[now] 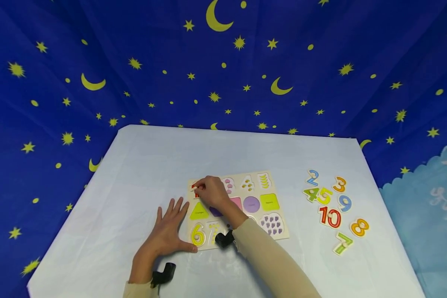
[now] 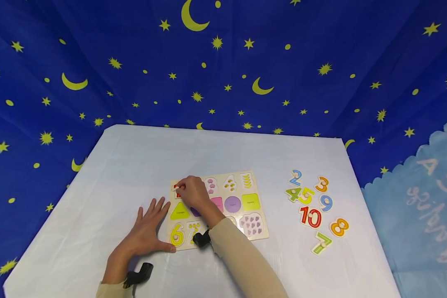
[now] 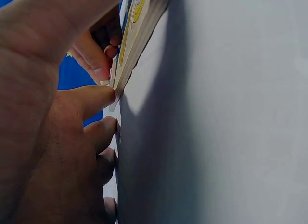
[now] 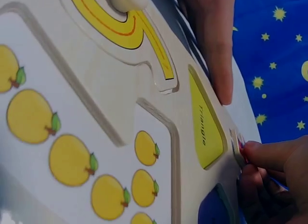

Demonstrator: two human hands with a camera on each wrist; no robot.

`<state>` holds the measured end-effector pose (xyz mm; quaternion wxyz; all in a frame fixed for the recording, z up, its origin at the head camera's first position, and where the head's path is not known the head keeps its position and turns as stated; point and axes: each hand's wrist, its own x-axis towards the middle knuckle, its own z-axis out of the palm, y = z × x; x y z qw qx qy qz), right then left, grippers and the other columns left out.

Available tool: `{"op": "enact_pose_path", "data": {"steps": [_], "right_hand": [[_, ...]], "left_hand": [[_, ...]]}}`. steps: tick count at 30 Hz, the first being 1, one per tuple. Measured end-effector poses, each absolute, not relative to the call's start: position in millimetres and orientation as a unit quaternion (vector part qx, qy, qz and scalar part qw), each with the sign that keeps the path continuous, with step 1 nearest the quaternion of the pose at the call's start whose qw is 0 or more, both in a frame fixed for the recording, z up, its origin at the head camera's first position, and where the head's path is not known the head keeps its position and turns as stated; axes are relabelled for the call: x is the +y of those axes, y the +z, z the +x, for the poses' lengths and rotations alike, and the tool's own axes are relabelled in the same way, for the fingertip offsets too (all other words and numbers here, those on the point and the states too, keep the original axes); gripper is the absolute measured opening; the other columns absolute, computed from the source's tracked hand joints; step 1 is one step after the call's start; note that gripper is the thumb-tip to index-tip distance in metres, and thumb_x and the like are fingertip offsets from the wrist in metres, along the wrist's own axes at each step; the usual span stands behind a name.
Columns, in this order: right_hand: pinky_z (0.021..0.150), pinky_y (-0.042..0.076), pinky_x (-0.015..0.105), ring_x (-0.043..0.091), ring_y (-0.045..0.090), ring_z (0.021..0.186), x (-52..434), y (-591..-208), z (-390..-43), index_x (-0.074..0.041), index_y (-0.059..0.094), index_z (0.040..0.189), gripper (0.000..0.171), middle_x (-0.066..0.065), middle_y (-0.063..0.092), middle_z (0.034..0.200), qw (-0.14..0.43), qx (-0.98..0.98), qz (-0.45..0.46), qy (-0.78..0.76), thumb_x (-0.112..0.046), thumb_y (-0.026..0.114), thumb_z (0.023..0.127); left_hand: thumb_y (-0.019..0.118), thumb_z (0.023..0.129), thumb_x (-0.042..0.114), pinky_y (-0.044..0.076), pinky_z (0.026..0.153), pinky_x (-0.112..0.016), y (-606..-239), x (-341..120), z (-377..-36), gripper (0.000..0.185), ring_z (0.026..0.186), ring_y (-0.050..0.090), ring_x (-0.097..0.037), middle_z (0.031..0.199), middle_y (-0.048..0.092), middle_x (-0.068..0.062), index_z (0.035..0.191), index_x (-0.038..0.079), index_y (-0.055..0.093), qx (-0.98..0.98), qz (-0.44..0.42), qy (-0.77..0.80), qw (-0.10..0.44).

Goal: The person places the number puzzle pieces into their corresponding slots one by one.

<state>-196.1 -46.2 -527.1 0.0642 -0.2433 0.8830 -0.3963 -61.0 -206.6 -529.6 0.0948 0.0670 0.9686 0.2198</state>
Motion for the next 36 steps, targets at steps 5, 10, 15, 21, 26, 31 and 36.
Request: {"op": "enact_pose_path", "data": {"steps": [5,10,15,21,26,31,36], "right_hand": [[0.059,0.044,0.02,0.005,0.051,0.065,-49,-528,-197,-0.014,0.077,0.098,0.013,-0.008,0.056,0.077,0.069,0.893,-0.247,-0.369,-0.019,0.068,0.09],[0.059,0.044,0.02,0.005,0.05,0.065,-49,-525,-197,-0.014,0.077,0.098,0.013,-0.007,0.057,0.078,0.067,0.898,-0.253,-0.354,-0.018,0.068,0.09],[0.058,0.043,0.019,0.005,0.051,0.063,-48,-525,-197,-0.014,0.077,0.098,0.013,-0.008,0.058,0.075,0.067,0.894,-0.252,-0.365,-0.018,0.068,0.089],[0.059,0.043,0.019,0.005,0.05,0.064,-45,-527,-198,-0.013,0.077,0.098,0.014,-0.009,0.056,0.075,0.067,0.882,-0.251,-0.392,-0.018,0.069,0.087],[0.062,0.044,0.021,0.005,0.052,0.068,-37,-526,-200,-0.012,0.077,0.098,0.015,-0.009,0.059,0.077,0.047,0.871,-0.255,-0.416,-0.019,0.069,0.087],[0.062,0.045,0.021,0.005,0.053,0.067,-25,-526,-197,-0.012,0.076,0.097,0.014,-0.008,0.06,0.078,0.036,0.87,-0.262,-0.416,-0.02,0.069,0.087],[0.062,0.048,0.021,0.003,0.055,0.067,-9,-517,-196,-0.011,0.075,0.101,0.019,-0.01,0.06,0.079,0.053,0.859,-0.249,-0.444,-0.023,0.071,0.087]], "left_hand": [[0.075,0.046,0.079,-0.006,0.109,-0.063,-530,-206,-62,0.137,0.145,-0.001,-0.032,0.16,0.011,-0.009,0.154,0.014,0.022,0.97,0.062,0.216,0.097],[0.074,0.046,0.08,-0.007,0.108,-0.063,-530,-206,-62,0.137,0.145,-0.002,-0.033,0.16,0.01,-0.009,0.154,0.014,0.022,0.969,0.062,0.217,0.099],[0.074,0.046,0.08,-0.007,0.108,-0.063,-531,-206,-61,0.137,0.145,-0.003,-0.033,0.16,0.01,-0.009,0.154,0.013,0.022,0.969,0.064,0.218,0.098],[0.076,0.046,0.078,-0.006,0.108,-0.064,-530,-206,-61,0.137,0.145,0.0,-0.035,0.16,0.01,-0.011,0.154,0.012,0.023,0.968,0.073,0.225,0.087],[0.077,0.047,0.077,-0.005,0.107,-0.065,-530,-207,-63,0.136,0.145,0.001,-0.036,0.159,0.011,-0.012,0.153,0.011,0.023,0.966,0.077,0.232,0.083],[0.077,0.047,0.077,-0.005,0.107,-0.066,-531,-207,-60,0.137,0.144,0.001,-0.037,0.159,0.011,-0.013,0.153,0.01,0.022,0.966,0.075,0.228,0.094],[0.076,0.046,0.077,-0.006,0.107,-0.065,-531,-205,-61,0.138,0.144,0.0,-0.037,0.159,0.011,-0.012,0.154,0.011,0.021,0.966,0.076,0.228,0.093]]}}
